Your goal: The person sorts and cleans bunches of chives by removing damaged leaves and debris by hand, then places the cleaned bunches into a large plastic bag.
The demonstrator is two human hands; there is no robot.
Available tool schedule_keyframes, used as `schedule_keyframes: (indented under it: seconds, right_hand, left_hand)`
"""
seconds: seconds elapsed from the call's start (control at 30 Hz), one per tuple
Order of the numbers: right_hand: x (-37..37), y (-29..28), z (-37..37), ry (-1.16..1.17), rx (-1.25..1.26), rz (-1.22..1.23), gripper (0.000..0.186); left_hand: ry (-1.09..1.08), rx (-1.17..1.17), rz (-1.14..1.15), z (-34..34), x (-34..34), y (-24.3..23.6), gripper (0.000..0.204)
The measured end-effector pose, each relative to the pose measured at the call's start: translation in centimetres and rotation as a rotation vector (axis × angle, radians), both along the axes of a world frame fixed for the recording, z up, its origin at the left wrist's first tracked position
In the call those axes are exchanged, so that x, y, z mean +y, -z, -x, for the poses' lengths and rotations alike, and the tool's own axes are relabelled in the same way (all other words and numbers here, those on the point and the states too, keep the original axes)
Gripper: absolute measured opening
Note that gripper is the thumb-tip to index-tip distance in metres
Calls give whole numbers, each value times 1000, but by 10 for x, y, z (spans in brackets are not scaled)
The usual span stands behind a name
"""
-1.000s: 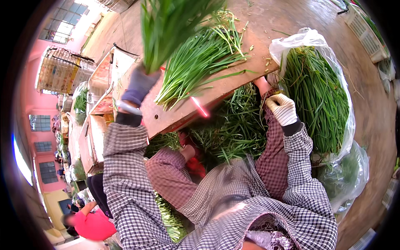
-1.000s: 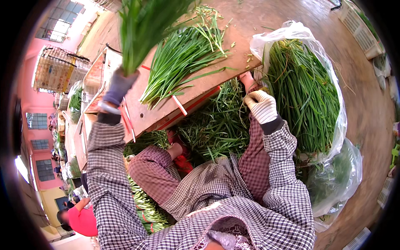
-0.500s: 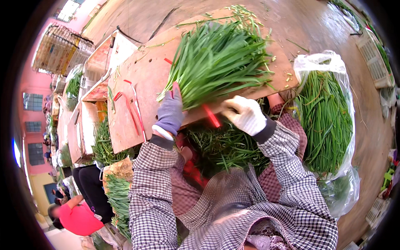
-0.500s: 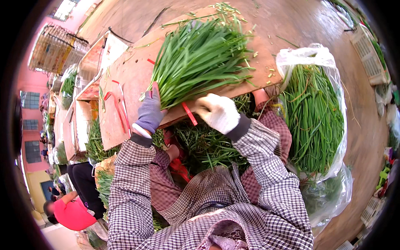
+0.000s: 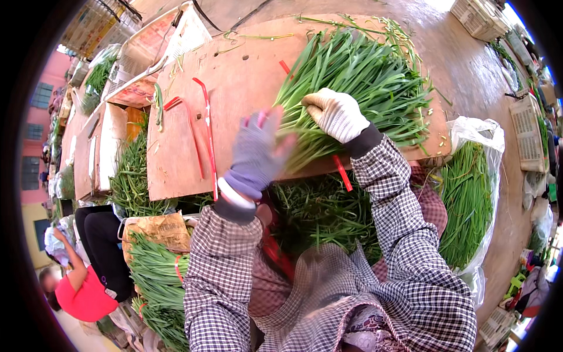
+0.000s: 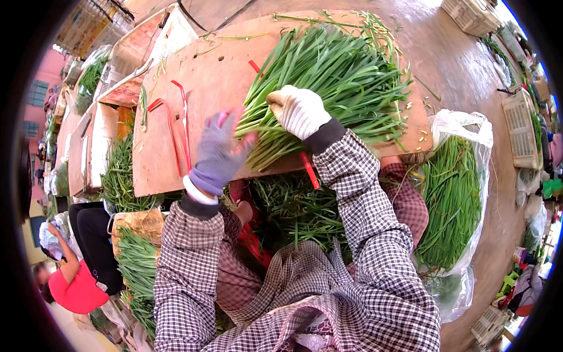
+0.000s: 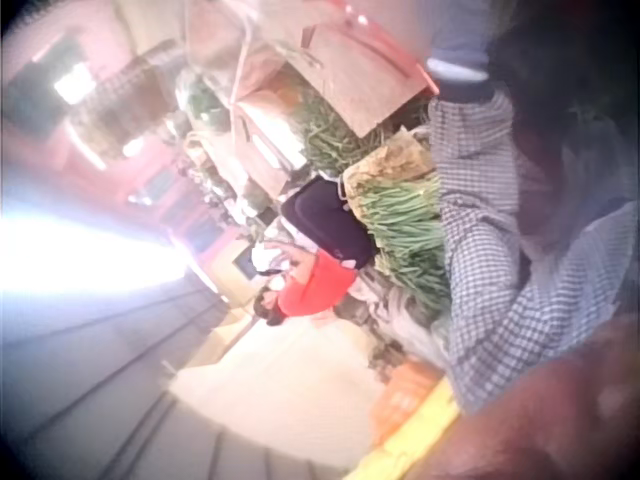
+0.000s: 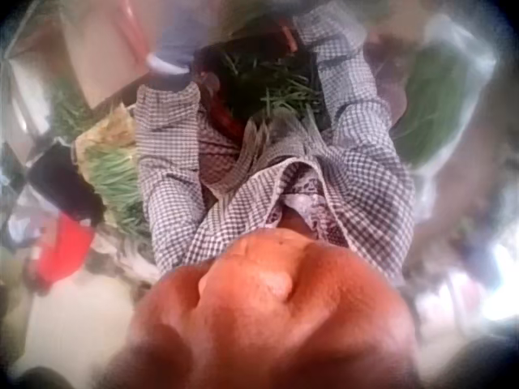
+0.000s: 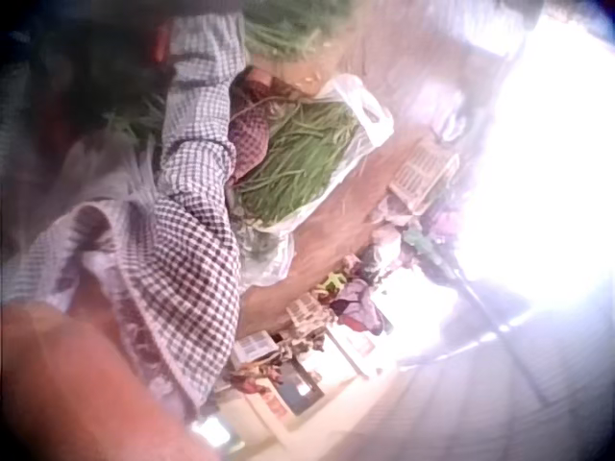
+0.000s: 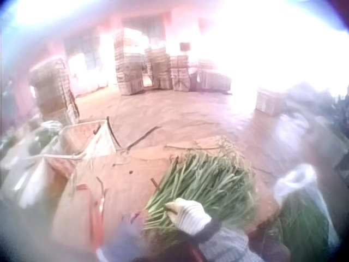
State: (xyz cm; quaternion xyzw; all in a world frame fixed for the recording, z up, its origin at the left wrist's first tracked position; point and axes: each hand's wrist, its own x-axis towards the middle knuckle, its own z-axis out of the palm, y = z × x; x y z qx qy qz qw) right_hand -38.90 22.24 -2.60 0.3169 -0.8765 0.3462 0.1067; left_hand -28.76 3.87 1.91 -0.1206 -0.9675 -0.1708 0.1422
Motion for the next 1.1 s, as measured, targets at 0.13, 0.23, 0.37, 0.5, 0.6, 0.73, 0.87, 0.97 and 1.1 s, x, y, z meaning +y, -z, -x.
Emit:
schedule_keyframes:
  seconds: [0.13,0.23,0.37,0.5,0.6,0.73,0.87,0.97,1.1]
  right_hand:
    - [-5,0,-9,37,-15,29,14]
    - [2,-3,-9,19,-23,-111,14]
    - [-3,-5,-11,-57,42,-136,15]
    - [0,-8,-11,-60,27,-185,16]
    - [-1,-4,-11,-23,78,-184,18]
    - [-2,-3,-10,-44,37,-169,12]
    - [0,-7,-13,-56,51,-153,11]
    - [1,-5,-11,-51,49,-173,10]
    - [0,-3,-12,-47,56,-167,9]
  left_hand:
    - [42,-96,-423,3,-28,8,42]
    - [-130,-505,-1055,-1,-30,-10,36]
    - [-43,-170,-276,6,-36,15,24]
    - [-73,-86,-72,22,-28,14,22]
    - [-109,-39,-54,26,-26,23,27]
    - [-106,-139,-155,27,-22,29,31]
    - [-109,-189,-196,26,-20,26,34]
    - [-124,-235,-224,26,-12,18,38]
    - [-138,-335,-295,31,-14,25,42]
